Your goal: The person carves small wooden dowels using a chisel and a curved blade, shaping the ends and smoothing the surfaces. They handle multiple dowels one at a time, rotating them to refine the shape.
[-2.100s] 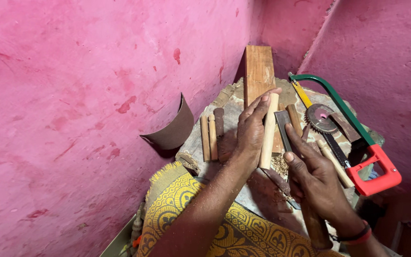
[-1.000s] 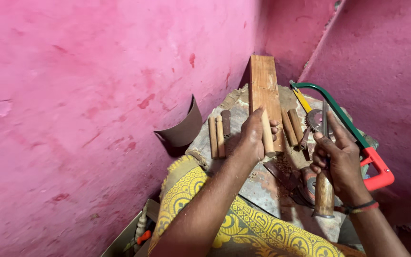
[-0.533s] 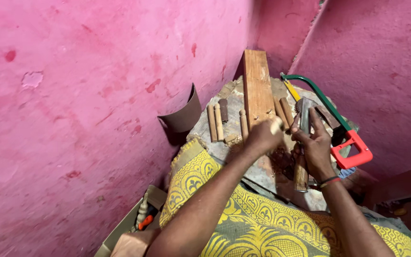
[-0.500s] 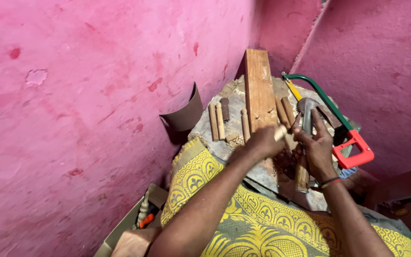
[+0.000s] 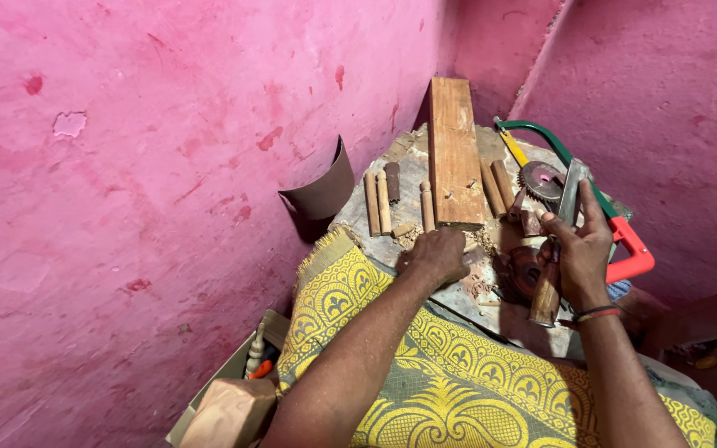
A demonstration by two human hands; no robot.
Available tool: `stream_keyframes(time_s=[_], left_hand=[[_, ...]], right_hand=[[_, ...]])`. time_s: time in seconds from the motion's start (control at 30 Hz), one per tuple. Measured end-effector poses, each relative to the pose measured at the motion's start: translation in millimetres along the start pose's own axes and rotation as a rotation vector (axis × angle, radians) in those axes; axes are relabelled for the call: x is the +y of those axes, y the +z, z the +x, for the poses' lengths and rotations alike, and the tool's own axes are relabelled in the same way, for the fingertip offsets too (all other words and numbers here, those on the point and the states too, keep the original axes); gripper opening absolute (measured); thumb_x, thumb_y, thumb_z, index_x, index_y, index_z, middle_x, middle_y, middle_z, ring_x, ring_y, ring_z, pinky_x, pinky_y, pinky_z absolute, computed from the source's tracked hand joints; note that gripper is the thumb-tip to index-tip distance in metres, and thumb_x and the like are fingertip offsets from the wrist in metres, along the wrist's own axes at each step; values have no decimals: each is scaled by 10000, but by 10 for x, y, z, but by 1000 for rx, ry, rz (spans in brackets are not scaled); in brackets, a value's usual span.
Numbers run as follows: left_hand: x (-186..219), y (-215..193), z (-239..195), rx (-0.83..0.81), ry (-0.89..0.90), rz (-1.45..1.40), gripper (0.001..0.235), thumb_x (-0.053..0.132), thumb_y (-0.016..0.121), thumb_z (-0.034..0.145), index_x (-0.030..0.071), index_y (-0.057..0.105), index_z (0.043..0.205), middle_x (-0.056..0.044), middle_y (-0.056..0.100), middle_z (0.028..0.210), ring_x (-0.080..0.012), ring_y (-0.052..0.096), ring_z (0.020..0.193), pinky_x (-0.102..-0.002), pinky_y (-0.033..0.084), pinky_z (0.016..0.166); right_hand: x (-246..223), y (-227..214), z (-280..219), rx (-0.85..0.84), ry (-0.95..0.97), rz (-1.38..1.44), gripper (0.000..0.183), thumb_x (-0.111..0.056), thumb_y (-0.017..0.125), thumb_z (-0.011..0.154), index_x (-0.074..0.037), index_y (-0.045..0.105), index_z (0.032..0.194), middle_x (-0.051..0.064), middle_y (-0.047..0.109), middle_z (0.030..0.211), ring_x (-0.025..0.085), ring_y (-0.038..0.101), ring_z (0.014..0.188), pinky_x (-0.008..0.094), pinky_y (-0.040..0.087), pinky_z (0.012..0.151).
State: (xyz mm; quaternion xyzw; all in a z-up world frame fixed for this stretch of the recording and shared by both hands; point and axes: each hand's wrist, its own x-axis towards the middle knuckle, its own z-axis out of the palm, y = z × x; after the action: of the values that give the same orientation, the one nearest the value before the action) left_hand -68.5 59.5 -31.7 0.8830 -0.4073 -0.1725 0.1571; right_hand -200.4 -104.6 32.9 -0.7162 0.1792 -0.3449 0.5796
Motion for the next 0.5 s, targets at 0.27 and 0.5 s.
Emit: stream_keyframes(time_s=[0.27, 0.5], left_hand=[[229, -228, 243, -8, -183, -550, 407, 440, 662, 901, 35, 678, 934, -117, 712, 781, -241, 693, 673, -456, 611, 652], [366, -48, 852, 172, -248, -1148, 452, 350, 551, 1008, -66, 715, 944, -123, 709, 731, -188, 707, 650, -284, 532, 600]], right_hand=[[174, -57, 96, -29, -116, 23, 815, 34, 722, 983, -10, 321, 1690, 71, 587, 1503, 69, 643, 934, 224, 545, 713], [-89, -36, 38, -1, 135, 119, 837, 3, 638, 906, -101, 306, 1667, 71, 641, 999, 106, 540, 581, 265, 444, 459]])
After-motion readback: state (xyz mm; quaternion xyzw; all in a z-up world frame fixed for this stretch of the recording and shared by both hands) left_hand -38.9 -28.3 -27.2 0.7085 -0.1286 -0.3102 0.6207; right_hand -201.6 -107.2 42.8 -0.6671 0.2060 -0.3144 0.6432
